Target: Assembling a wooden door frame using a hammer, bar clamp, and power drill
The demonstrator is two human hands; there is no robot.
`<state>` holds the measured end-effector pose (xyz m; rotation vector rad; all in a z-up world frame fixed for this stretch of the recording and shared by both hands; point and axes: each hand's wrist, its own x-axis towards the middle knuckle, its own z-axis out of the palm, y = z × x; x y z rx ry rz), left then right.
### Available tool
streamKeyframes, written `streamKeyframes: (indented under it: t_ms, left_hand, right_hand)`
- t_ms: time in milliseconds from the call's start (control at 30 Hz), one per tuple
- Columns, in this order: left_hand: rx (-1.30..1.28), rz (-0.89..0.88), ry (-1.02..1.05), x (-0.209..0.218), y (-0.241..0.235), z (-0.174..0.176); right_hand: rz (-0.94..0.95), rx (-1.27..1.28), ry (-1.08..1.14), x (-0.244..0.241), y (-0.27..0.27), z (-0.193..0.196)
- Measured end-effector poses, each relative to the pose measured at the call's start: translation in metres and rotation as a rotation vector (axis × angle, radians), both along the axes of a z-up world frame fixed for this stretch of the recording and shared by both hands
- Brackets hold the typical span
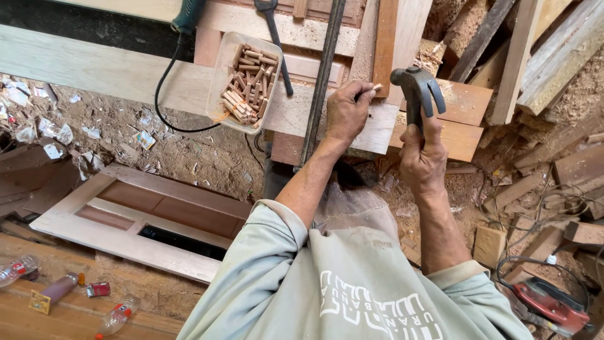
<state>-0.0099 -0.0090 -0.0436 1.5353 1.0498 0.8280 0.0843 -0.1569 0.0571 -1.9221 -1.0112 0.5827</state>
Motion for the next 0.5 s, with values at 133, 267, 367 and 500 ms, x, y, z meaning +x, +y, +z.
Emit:
streamKeyframes:
  t_ms: [133, 267, 367, 500]
  left_hand:
    - [-0.029, -0.004, -0.014, 0.001, 0.002, -0.004]
    - [-0.032, -0.014, -0.022, -0.001, 0.003, 0.002]
    - [-0.066, -0.006, -0.028, -0.001, 0.001, -0.008]
    - [-0.042, -0.001, -0.070, -0.002, 0.000, 0.001]
  right_hand:
    - [0.008, 0.034, 0.015, -0.004, -0.003, -0.021]
    - [-0.019, -0.050, 0.041, -0.009, 0.002, 0.001]
    - [-0.060, -0.029, 0.084, -0.007, -0.006, -0.006]
    - [-0.135, -0.064, 0.077, -0.007, -0.017, -0.018]
